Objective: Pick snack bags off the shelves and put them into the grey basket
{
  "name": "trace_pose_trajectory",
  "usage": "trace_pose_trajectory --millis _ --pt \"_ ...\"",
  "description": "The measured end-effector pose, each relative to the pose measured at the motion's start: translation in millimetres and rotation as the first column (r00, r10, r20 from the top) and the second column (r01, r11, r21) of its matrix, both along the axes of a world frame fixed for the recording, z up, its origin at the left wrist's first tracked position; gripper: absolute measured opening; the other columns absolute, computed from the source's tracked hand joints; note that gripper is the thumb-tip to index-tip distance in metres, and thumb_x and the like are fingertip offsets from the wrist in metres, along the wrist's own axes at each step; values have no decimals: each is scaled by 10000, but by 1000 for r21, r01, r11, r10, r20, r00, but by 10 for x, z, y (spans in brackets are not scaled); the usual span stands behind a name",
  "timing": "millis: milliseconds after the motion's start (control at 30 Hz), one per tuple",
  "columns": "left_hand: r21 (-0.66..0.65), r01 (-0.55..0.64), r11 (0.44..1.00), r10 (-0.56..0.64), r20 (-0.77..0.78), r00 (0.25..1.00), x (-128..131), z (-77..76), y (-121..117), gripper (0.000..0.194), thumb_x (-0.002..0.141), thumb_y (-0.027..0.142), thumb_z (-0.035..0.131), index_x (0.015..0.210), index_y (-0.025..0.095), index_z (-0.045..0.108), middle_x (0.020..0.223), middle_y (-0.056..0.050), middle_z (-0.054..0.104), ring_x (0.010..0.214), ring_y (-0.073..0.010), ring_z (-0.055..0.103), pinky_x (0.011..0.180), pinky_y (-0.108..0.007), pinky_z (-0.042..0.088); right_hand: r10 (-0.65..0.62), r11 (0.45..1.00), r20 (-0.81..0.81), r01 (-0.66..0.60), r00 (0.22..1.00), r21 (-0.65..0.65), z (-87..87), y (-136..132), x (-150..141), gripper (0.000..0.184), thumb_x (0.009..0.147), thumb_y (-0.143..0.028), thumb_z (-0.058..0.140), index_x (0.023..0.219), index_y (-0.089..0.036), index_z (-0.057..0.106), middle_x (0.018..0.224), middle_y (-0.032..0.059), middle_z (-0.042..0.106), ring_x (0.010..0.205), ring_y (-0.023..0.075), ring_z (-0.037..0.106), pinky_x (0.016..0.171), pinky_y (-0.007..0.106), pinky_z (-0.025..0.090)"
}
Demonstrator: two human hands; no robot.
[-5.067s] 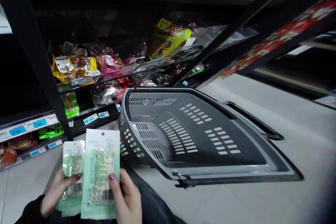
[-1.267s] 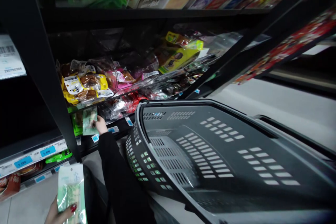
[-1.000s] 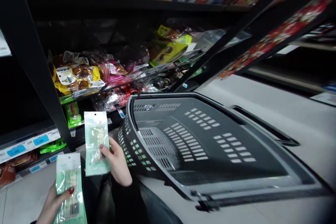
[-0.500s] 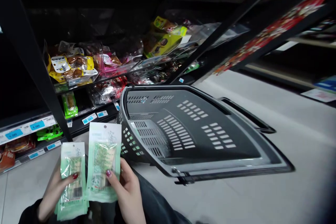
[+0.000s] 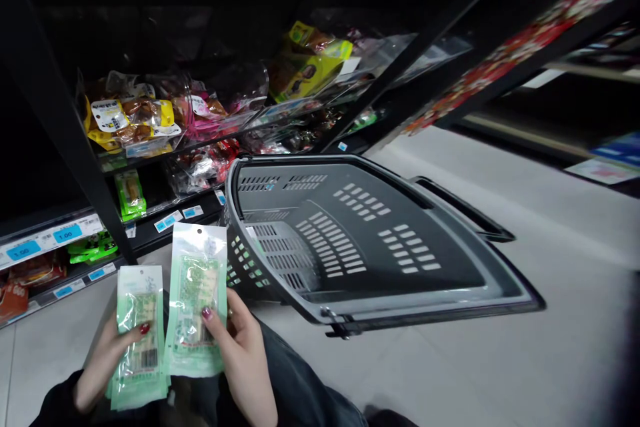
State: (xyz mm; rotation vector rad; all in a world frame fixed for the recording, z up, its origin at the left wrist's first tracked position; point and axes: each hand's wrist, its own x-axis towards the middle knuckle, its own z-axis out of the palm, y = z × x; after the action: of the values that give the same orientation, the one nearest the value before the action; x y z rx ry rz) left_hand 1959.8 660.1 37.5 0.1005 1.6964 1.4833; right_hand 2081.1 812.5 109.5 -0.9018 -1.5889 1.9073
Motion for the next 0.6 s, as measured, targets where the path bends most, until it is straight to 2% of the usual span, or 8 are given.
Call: trace_pose_trajectory --millis 233,433,500,600 --pt "60 -28 998 28 -10 1000 -15 30 29 679 674 347 695 1280 142 467 1272 -125 560 1181 -341 488 947 -386 417 21 1000 -21 -21 1000 -15 -31 -22 27 286 733 -363 654 947 -179 606 838 45 673 786 210 625 652 266 500" --pt "50 -71 996 73 -36 997 -18 -24 40 655 737 422 630 1311 184 423 1312 -95 528 1183 -313 492 938 -358 424 146 989 52 -144 988 -27 -201 -165 -81 259 742 -354 623 915 -161 621 841 56 681 769 213 629 667 278 499" --pt "27 -97 995 98 -38 994 -27 -78 43 621 743 476 604 1263 161 477 1309 -108 529 1189 -311 485 951 -351 416 201 979 139 -205 970 14 -290 -258 -134 241 770 -357 577 904 -161 620 786 48 675 719 209 628 626 274 492" --pt "-40 -172 984 174 59 983 -37 -154 39 661 757 593 505 1214 116 520 1271 -148 554 1171 -314 503 952 -357 419 205 945 309 -270 929 185 -396 -373 -188 206 810 -337 515 887 -175 616 772 44 661 723 212 625 622 270 472"
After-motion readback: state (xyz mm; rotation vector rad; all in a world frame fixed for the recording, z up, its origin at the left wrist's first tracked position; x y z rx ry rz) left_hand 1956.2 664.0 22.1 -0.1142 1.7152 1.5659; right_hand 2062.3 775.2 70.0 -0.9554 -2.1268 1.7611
